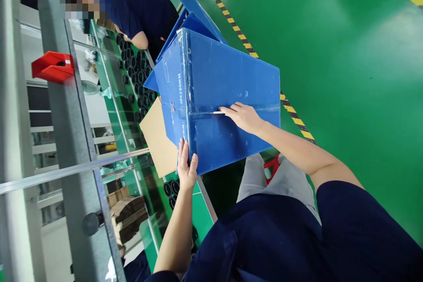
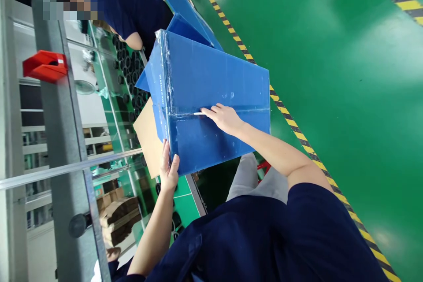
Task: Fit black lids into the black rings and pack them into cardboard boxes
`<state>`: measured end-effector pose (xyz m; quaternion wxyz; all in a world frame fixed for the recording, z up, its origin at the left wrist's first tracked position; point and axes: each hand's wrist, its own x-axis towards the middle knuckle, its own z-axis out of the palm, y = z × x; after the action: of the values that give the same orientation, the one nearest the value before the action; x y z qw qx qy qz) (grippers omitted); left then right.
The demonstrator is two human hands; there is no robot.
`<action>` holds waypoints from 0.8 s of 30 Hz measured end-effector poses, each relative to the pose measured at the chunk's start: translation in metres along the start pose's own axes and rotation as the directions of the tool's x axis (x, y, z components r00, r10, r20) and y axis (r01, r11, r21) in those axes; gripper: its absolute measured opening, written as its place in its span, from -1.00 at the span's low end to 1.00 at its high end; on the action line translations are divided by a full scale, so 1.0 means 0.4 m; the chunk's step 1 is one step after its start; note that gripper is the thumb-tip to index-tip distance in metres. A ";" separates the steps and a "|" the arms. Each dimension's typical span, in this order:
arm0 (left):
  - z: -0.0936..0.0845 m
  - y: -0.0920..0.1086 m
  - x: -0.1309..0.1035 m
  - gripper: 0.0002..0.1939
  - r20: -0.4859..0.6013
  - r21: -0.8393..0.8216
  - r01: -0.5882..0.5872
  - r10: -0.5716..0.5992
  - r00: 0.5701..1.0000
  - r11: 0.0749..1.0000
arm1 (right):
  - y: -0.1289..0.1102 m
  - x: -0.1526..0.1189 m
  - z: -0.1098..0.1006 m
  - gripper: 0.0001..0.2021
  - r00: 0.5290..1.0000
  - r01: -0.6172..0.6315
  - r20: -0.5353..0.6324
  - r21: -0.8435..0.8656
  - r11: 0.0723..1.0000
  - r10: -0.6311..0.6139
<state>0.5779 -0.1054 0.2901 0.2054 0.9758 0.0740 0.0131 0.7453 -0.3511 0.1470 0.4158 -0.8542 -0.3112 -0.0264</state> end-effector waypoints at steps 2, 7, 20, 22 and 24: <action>-0.002 -0.001 -0.001 -0.36 0.002 0.006 -0.002 0.002 1.000 1.000 | 0.017 -0.012 0.006 -0.57 1.000 -0.011 0.002 -0.003 1.000 0.011; -0.005 -0.006 0.000 -0.37 -0.003 -0.046 0.013 -0.014 1.000 0.999 | 0.068 -0.054 0.021 -0.57 0.998 -0.050 0.036 -0.034 0.998 0.051; -0.013 0.002 0.009 -0.29 -0.036 -0.058 0.073 -0.075 0.997 0.996 | 0.213 -0.153 0.048 -0.57 0.991 -0.082 0.097 -0.103 0.991 0.092; -0.014 0.008 0.010 -0.30 -0.047 -0.057 0.070 -0.073 0.996 0.996 | 0.217 -0.150 0.058 -0.56 0.993 -0.077 0.081 -0.095 0.992 0.085; -0.016 0.012 0.010 -0.29 -0.058 -0.049 0.075 -0.078 0.995 0.996 | 0.225 -0.149 0.067 -0.55 0.996 -0.061 0.062 -0.088 0.994 0.066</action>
<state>0.5822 -0.1064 0.2979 0.2263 0.9663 0.1171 0.0360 0.7415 -0.4033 0.0491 0.3690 -0.8812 -0.2956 0.0011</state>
